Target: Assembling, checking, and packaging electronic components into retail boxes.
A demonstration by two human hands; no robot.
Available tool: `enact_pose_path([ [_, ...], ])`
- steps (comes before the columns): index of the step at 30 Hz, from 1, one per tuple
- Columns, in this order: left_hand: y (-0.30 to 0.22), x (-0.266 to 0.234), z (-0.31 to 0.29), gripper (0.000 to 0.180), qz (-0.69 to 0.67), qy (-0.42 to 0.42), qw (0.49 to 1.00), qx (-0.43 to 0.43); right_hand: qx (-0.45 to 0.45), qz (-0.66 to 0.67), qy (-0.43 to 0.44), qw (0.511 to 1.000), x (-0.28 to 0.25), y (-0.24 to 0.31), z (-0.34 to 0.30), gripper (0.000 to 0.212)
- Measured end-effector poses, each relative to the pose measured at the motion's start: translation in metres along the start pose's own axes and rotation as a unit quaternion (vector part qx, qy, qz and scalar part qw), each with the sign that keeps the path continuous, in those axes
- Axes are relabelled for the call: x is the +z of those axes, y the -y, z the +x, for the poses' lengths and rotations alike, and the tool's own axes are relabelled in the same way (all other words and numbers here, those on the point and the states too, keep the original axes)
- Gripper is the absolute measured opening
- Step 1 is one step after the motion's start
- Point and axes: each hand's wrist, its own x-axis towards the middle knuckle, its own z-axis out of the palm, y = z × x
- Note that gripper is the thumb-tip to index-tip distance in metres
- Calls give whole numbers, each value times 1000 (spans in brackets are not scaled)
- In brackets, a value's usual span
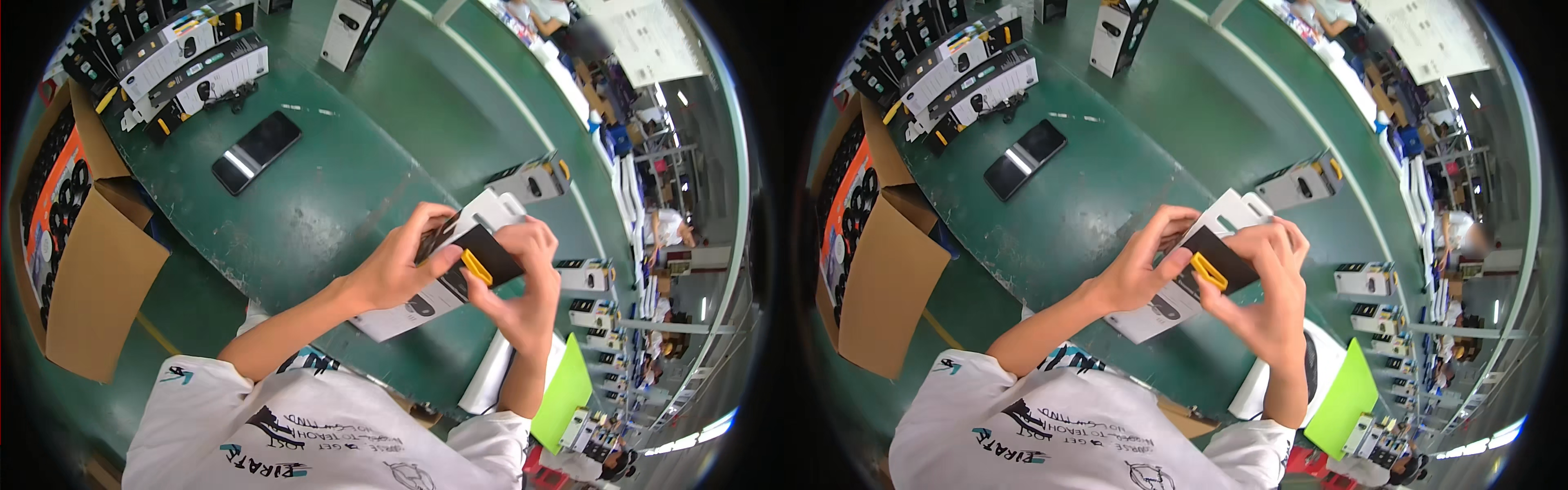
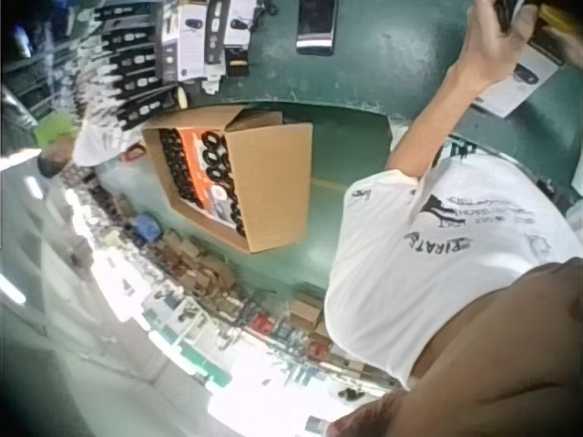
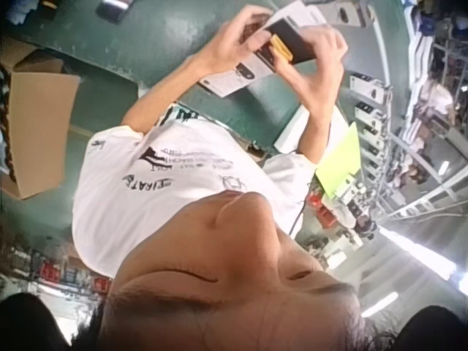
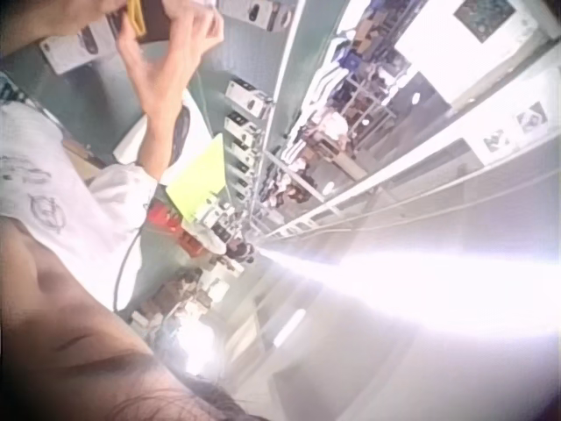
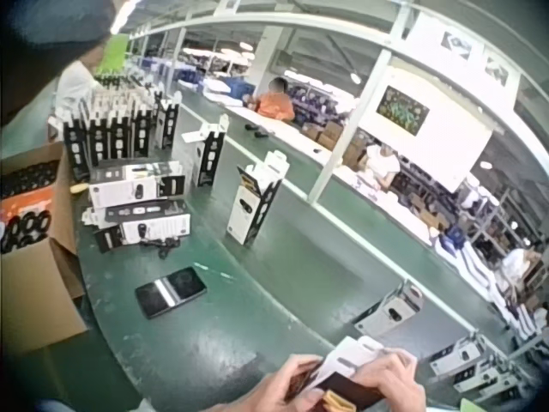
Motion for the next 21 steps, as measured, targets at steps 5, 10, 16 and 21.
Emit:
enact_pose_path([
  [5,-4,6,7,70,76,42,979,183,-85,-100,-113,985,-6,26,-21,58],
  [10,14,15,0,57,89,-11,977,194,-63,-232,-54,969,9,10,-33,34],
  [16,22,19,-7,61,74,-57,960,266,-48,-92,-46,994,13,2,-34,23],
  [21,23,15,3,45,126,-16,941,315,76,249,-424,868,72,-21,-74,22],
])
